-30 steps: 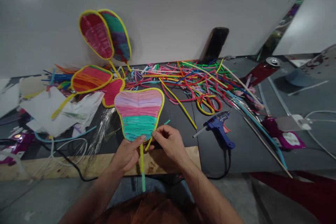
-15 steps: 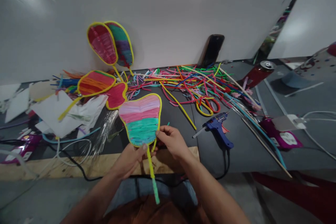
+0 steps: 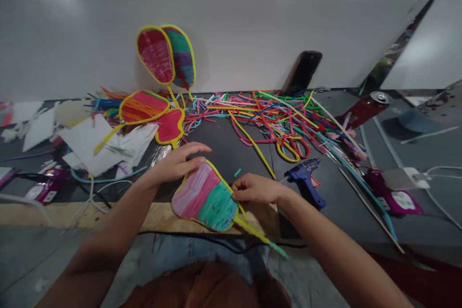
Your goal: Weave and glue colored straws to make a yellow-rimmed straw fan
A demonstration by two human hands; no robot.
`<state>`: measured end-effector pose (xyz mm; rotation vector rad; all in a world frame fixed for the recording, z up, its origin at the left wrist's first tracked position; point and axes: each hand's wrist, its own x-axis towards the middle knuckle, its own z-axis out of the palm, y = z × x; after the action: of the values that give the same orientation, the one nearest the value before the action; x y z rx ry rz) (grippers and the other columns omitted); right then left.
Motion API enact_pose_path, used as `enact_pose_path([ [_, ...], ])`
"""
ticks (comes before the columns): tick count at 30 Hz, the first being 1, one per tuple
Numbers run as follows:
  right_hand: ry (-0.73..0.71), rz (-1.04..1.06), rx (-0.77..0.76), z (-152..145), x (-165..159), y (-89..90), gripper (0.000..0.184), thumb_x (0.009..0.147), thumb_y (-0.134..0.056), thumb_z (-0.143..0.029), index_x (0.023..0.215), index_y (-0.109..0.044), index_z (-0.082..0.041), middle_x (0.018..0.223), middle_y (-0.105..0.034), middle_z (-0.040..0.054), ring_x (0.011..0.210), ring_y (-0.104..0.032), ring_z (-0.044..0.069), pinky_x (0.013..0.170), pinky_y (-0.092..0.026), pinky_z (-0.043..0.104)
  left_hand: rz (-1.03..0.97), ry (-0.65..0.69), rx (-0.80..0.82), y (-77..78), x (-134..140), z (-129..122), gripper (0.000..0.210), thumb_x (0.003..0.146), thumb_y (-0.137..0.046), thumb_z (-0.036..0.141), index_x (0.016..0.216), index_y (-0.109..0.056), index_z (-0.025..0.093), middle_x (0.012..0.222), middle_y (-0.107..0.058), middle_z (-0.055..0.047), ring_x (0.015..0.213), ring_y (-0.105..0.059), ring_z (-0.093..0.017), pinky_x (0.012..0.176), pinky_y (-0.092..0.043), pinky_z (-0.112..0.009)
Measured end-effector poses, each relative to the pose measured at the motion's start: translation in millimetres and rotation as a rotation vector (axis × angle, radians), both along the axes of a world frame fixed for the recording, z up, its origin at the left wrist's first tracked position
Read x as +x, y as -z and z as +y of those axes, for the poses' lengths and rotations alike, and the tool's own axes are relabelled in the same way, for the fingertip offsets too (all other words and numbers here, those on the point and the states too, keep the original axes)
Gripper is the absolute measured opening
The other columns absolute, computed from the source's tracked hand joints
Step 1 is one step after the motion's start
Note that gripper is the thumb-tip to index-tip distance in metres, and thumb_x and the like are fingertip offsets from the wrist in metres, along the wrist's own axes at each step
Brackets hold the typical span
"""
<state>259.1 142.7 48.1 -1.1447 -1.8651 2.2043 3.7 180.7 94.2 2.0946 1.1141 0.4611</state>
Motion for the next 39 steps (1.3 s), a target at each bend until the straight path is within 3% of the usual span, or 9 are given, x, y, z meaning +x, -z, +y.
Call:
enact_pose_path([
  [4,-0.041,-0.111,0.115,9.5,-3.5,0.4,0.021,0.076,-0.057,-0.036,0.069,-0.057,-0.017,0.057,-0.049,-0.0053,0.05,-0.045,0.008,0.048,-0.035,0.02,0.013,0.043,-0.36,16.1,11.4,24.1,0.033,0.078,-0.061,0.04,0.1,-0.07,0.017,0.103,-0.072,-0.006,0.096,-0.063,-0.021,0.085,-0.045,-0.029],
  [10,-0.018,-0.209,0.278,7.1,-7.6,-0.3,0.014,0.077,-0.05,-0.025,0.065,-0.054,-0.017,0.053,-0.044,-0.006,0.049,-0.04,0.008,0.046,-0.029,0.02,-0.036,0.03,-0.534,30.1,10.0,28.4,0.032,0.067,-0.069,0.038,0.091,-0.072,0.016,0.075,-0.069,-0.001,0.065,-0.059,-0.015,0.06,-0.041,-0.022],
  [15,0.038,-0.269,0.388,1.3,-10.6,-1.7,0.013,0.075,-0.051,-0.019,0.063,-0.057,-0.017,0.054,-0.044,-0.0054,0.053,-0.038,0.009,0.05,-0.026,0.021,-0.08,-0.004,-0.618,37.4,8.4,28.3,0.031,0.067,-0.069,0.036,0.089,-0.071,0.015,0.065,-0.063,0.002,0.055,-0.051,-0.01,0.053,-0.035,-0.021],
  [21,0.184,-0.382,0.536,-23.7,-14.6,1.4,0.03,0.086,-0.048,-0.025,0.112,-0.062,-0.022,0.073,-0.067,-0.0007,0.061,-0.057,0.013,0.055,-0.034,0.022,-0.112,-0.027,-0.646,43.2,5.7,26.2,0.031,0.068,-0.069,0.037,0.089,-0.07,0.014,0.068,-0.063,0.001,0.057,-0.051,-0.01,0.055,-0.034,-0.021],
  [24,0.224,-0.421,0.656,-37.6,-16.3,4.4,0.034,0.089,-0.045,-0.024,0.118,-0.061,-0.026,0.092,-0.073,0.0023,0.075,-0.066,0.016,0.064,-0.042,0.024,-0.115,-0.019,-0.632,46.0,5.2,25.6,0.029,0.07,-0.067,0.035,0.09,-0.07,0.014,0.071,-0.065,0.0,0.06,-0.053,-0.011,0.057,-0.036,-0.021],
  [29,0.235,-0.459,0.777,-47.7,-20.6,10.4,0.034,0.092,-0.043,-0.022,0.12,-0.062,-0.024,0.111,-0.071,0.0054,0.096,-0.066,0.02,0.081,-0.047,0.028,-0.014,0.037,-0.502,42.6,6.8,26.1,0.026,0.073,-0.063,0.031,0.093,-0.07,0.016,0.08,-0.068,-0.001,0.071,-0.059,-0.015,0.065,-0.043,-0.024],
  [32,0.159,-0.562,0.808,-47.2,-24.2,8.4,0.035,0.092,-0.042,-0.021,0.121,-0.061,-0.023,0.109,-0.07,0.0066,0.094,-0.066,0.021,0.079,-0.047,0.029,0.127,0.067,-0.17,32.0,7.6,19.3,0.031,0.077,-0.061,0.024,0.107,-0.066,0.018,0.103,-0.068,-0.005,0.095,-0.06,-0.021,0.085,-0.045,-0.032],
  [35,0.097,-0.638,0.81,-45.9,-26.6,3.8,0.035,0.092,-0.043,-0.02,0.121,-0.061,-0.025,0.102,-0.071,0.0062,0.089,-0.066,0.02,0.073,-0.045,0.027,0.296,0.06,0.196,22.6,7.7,-0.9,0.027,0.086,-0.054,0.02,0.111,-0.064,0.016,0.108,-0.064,-0.01,0.105,-0.054,-0.025,0.094,-0.042,-0.041],
  [39,0.093,-0.643,0.802,-45.4,-26.4,1.8,0.034,0.094,-0.041,-0.022,0.121,-0.061,-0.025,0.099,-0.07,0.0062,0.088,-0.065,0.02,0.071,-0.044,0.026,0.325,0.291,0.29,30.3,6.1,-39.9,0.027,0.093,-0.045,0.015,0.111,-0.065,0.018,0.106,-0.066,-0.008,0.104,-0.054,-0.022,0.097,-0.042,-0.039],
])
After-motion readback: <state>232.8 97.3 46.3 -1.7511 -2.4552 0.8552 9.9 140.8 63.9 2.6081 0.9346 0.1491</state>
